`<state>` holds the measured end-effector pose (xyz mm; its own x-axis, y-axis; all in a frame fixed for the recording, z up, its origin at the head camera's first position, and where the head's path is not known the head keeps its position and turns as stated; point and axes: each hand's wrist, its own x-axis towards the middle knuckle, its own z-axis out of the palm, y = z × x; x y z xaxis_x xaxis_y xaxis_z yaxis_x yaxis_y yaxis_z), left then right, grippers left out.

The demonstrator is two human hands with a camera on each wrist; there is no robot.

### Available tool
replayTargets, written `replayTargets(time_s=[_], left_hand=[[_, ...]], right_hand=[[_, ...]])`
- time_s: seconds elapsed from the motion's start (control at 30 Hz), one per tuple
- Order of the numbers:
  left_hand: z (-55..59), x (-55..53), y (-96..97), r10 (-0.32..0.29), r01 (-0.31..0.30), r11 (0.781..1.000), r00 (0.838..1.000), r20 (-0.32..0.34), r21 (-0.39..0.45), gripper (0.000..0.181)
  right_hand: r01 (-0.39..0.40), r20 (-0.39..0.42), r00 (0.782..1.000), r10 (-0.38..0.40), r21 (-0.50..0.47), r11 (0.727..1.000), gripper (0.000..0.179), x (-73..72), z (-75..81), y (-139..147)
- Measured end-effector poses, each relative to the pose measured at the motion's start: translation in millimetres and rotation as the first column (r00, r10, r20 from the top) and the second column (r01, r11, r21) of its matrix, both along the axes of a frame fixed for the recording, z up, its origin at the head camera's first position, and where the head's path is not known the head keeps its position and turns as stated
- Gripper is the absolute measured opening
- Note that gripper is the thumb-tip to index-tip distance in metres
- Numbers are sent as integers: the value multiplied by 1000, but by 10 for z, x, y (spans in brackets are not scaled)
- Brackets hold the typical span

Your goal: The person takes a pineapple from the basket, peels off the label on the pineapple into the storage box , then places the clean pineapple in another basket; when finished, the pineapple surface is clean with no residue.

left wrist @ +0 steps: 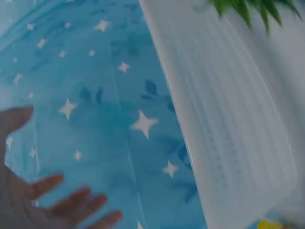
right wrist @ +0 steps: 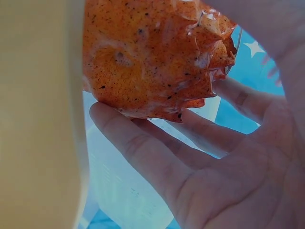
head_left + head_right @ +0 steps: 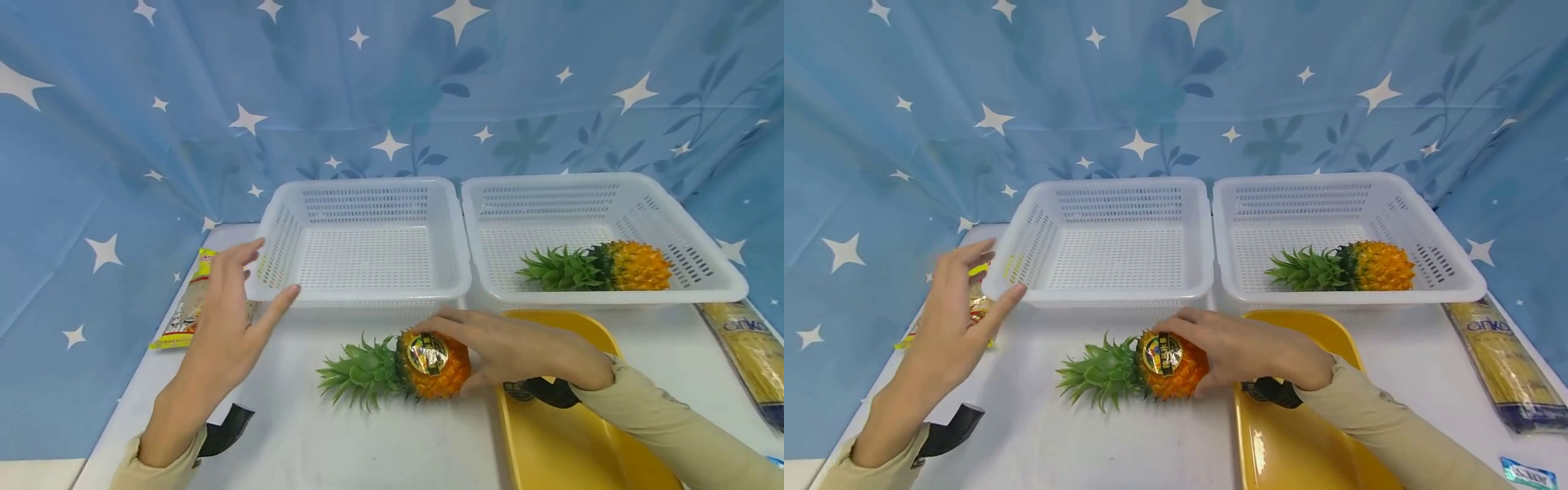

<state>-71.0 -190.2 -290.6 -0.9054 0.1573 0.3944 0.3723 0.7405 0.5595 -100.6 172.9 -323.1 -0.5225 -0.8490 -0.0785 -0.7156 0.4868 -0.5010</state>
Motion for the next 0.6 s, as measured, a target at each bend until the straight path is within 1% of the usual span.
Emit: replayTargets(time_s=[0.03,0.07,0.1,0.17,0.23,0.33,0.4,0.43,0.47,0.53,0.6], left_hand=[[-10,18,57,-66,66,998,997,-30,-9,74],[-32,37,113,-132,131,991,990,-50,-24,72],[-61,58,168,-196,194,980,979,-53,-44,72],[-146,87,268,-309,304,948,950,-38,-88,73],[-255,99,359,-392,389,911,920,5,-136,76],[-431,86,464,-459,466,863,885,84,-195,84],[-539,68,510,-483,499,838,867,124,-222,87],[-586,57,527,-493,512,829,859,138,-226,87],[-628,46,543,-501,522,822,853,148,-227,88],[-697,25,568,-512,534,815,846,151,-225,86],[-744,9,586,-513,533,817,846,146,-218,82]], right_hand=[[3,2,1000,-3,0,1000,92,3,-1,6],[5,4,1000,-5,-1,1000,92,7,3,9],[8,10,1000,-8,-3,1000,92,10,6,10],[16,29,999,-16,2,1000,91,10,14,4],[23,42,999,-23,7,1000,91,9,20,-5],[23,45,999,-24,12,1000,91,10,18,-14],[21,44,999,-21,11,1000,93,10,14,-18],[20,46,999,-21,9,1000,94,11,10,-18],[21,47,999,-22,9,1000,94,12,8,-16],[24,50,998,-25,6,1000,94,14,6,-11],[26,53,998,-27,6,1000,92,16,6,-4]])
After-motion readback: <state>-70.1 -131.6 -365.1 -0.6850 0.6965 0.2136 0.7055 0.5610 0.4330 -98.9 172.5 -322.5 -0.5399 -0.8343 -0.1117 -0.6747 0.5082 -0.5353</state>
